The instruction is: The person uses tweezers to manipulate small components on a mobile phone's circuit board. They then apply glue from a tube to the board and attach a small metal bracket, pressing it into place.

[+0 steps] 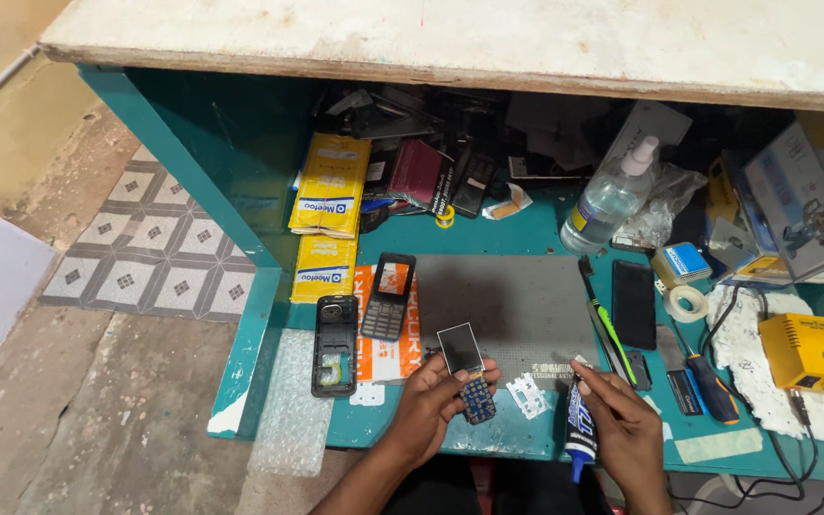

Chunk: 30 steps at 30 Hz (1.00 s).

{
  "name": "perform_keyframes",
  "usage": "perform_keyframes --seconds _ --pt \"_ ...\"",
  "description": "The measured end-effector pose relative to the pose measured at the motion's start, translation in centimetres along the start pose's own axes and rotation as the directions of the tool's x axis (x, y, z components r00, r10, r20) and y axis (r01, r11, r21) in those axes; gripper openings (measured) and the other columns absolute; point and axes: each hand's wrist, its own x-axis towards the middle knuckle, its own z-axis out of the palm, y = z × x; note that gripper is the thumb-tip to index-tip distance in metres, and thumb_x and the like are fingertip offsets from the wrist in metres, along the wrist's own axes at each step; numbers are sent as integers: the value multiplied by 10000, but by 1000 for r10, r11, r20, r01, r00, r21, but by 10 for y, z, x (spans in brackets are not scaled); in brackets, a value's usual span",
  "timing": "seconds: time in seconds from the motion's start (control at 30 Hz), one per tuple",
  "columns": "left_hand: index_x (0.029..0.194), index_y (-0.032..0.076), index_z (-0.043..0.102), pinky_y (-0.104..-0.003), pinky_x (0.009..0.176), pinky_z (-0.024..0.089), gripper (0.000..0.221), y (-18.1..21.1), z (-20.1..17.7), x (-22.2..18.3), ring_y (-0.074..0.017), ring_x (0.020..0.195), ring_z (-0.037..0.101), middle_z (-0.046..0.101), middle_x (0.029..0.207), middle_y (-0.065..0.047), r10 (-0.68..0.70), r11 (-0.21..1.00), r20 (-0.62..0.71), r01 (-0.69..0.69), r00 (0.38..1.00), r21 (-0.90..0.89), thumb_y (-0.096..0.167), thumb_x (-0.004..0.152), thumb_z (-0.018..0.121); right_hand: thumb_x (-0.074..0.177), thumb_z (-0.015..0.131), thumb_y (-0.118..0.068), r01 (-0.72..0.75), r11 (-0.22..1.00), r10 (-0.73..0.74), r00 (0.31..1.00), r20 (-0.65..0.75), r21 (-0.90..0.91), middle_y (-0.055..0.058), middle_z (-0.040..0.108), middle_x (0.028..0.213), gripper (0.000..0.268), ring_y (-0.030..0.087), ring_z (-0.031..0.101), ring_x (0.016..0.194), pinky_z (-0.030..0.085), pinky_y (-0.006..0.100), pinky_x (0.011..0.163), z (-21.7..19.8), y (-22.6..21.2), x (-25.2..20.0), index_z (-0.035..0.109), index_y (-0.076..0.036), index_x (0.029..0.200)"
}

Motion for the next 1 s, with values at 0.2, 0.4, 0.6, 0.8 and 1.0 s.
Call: perform_keyframes --seconds 0.2,0.4,0.6,0.8,1.0 --pt "1298 35 561 -413 980 592 315 -1 -1 2 -266 1171 704 702 1284 -175 -9 1000 -9 9 1000 11 134 999 547 934 686 -54 -38 999 38 999 12 -9 80 711 1086 353 96 593 902 452 200 752 -5 3 2 730 -43 1284" --pt "1310 29 560 -416 981 592 338 0 0 1 -267 1173 705 703 1283 -174 -18 1000 -19 18 1000 16 142 992 552 913 690 -49 15 1000 -15 1000 18 -16 88 760 1074 300 106 675 938 520 191 797 -12 12 3 749 -21 1206" --pt "1311 15 561 -419 977 592 351 0 1 1 -277 1162 709 703 1276 -176 4 1000 -9 -4 1000 1 145 985 563 891 664 19 -282 938 287 958 4 204 223 785 844 335 193 729 699 565 259 608 -18 19 4 715 56 1221" --pt "1291 4 583 -410 956 591 339 -1 2 0 -270 1134 715 707 1256 -179 16 1000 -5 -16 1000 -17 141 982 572 915 634 82 -203 878 248 967 -50 433 269 735 892 222 342 748 745 645 455 629 -19 28 4 706 123 1122" --pt "1268 -5 592 -410 921 608 330 0 5 -1 -277 1107 723 715 1239 -191 21 1000 -13 -21 1000 -23 142 973 580 876 588 148 -62 859 42 998 50 509 282 703 1203 190 368 779 950 696 464 773 -22 35 9 706 139 1024"
